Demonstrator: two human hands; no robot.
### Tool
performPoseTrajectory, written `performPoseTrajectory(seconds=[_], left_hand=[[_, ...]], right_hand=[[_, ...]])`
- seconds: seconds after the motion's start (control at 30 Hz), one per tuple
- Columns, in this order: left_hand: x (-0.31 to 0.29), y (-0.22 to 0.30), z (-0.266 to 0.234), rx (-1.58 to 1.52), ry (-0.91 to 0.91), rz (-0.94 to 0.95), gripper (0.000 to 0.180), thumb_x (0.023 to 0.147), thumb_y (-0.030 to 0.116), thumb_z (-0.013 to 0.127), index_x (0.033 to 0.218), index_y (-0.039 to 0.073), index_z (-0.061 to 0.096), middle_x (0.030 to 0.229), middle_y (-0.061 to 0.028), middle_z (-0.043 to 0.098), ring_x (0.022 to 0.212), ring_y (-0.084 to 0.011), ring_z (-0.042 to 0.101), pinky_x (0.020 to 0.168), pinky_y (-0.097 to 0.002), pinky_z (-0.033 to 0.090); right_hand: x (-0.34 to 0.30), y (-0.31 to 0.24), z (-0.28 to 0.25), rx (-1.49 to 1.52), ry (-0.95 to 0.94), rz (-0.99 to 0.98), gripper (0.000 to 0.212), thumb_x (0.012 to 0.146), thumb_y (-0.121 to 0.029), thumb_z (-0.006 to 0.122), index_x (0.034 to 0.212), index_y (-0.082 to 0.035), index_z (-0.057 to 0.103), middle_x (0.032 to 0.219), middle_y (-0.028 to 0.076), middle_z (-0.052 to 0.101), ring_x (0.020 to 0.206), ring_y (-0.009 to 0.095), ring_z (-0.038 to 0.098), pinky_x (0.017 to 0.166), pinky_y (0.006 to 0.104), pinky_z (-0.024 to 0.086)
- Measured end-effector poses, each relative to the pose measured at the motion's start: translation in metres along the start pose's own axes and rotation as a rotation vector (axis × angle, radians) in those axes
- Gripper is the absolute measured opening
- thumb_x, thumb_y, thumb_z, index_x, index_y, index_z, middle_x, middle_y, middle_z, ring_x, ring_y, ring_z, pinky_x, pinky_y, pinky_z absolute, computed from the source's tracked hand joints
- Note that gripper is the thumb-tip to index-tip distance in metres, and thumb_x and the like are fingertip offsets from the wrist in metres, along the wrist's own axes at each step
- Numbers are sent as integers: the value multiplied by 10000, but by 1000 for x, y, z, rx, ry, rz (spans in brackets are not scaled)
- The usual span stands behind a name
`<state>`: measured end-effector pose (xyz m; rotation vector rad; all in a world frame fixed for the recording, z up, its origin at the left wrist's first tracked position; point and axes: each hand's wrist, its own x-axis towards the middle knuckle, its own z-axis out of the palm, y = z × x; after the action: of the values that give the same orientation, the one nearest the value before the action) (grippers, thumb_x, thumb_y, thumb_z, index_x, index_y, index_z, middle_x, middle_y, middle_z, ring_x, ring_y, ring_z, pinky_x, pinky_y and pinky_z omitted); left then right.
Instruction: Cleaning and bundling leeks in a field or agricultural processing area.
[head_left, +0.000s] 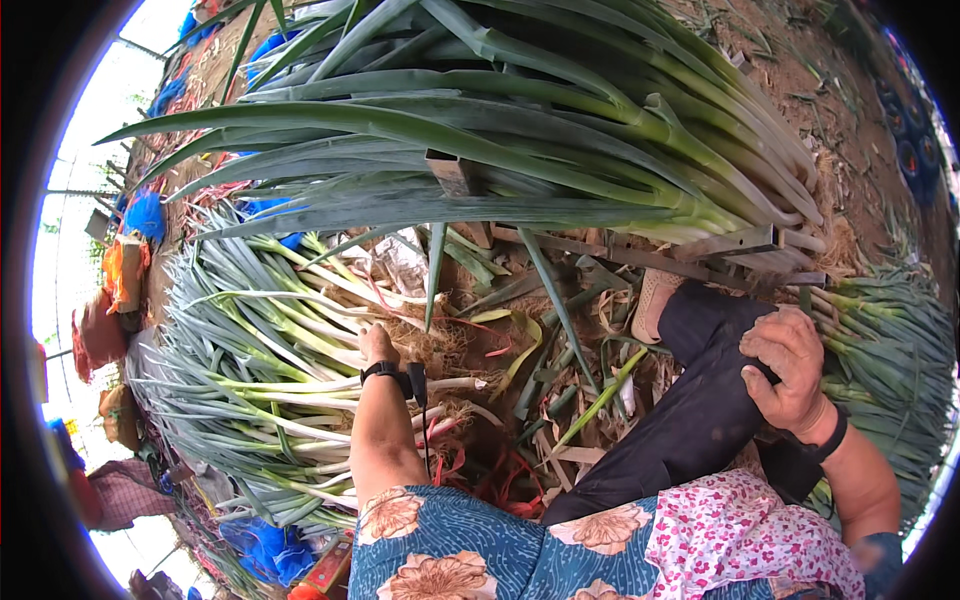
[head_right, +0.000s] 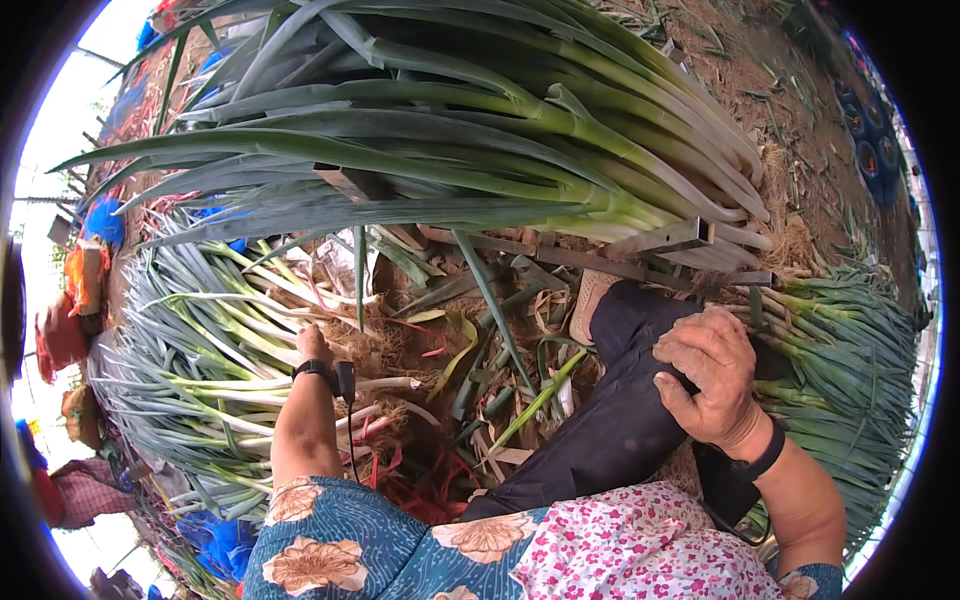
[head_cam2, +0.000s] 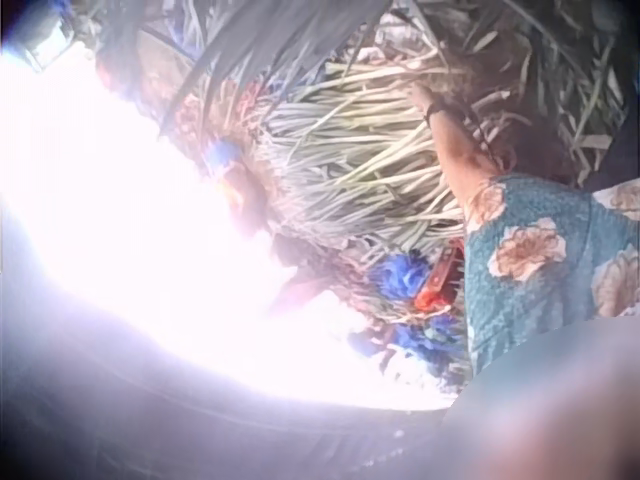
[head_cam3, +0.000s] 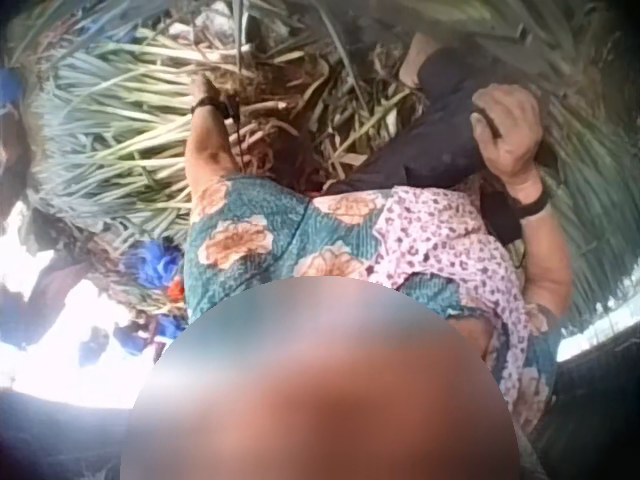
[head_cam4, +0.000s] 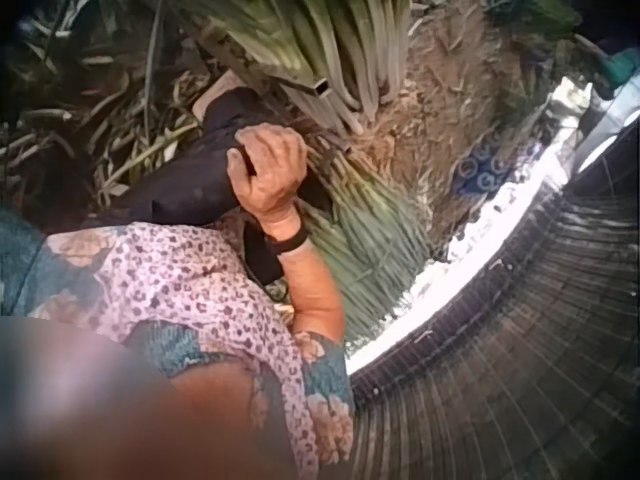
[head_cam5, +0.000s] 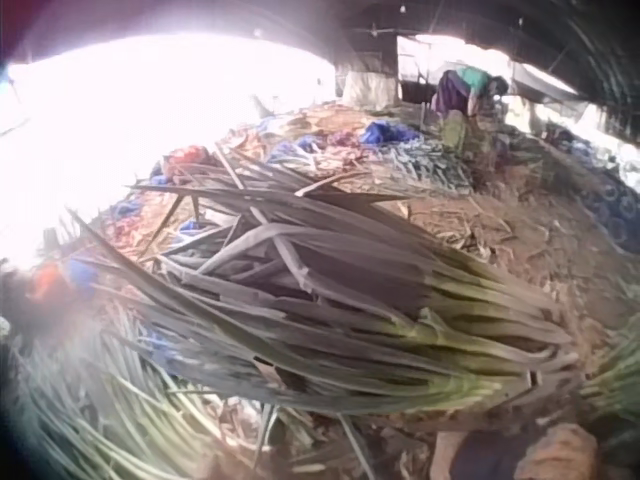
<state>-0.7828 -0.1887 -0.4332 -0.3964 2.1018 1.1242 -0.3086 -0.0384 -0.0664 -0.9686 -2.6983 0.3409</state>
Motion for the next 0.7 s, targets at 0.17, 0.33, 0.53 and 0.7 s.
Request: performPoseTrajectory(seconds=[0.17,0.33,0.53,0.7], left_hand=[[32,22,-80,861,-596,682,302,768,89,645,1006,71,460,946,-98,510,909,-255,616,616,-370,513],[49,10,-53,-85,-149,-128,296,782,49,632,1016,38,451,778,-69,469,677,-179,532,530,-287,456],[45,6,-5,-33,-185,-150,285,851,300,583,1051,101,544,868,-59,542,820,-209,520,725,-344,448],[69,-4,-48,-429,-188,-112,421,818,352,633,1146,129,494,1044,-85,527,959,-232,530,803,-420,470]], right_hand=[[9,-2,0,89,2,-33,175,732,-219,628,807,-60,614,835,64,593,792,271,564,777,413,431],[11,-1,2,57,-10,-47,178,746,-234,627,805,-67,616,828,59,590,779,260,563,770,410,430],[11,2,5,38,-31,-37,177,742,-230,625,804,-65,617,827,55,589,779,259,562,768,409,432],[14,-4,1,88,-18,-63,176,735,-226,625,802,-64,619,835,51,589,783,258,563,763,408,437]])
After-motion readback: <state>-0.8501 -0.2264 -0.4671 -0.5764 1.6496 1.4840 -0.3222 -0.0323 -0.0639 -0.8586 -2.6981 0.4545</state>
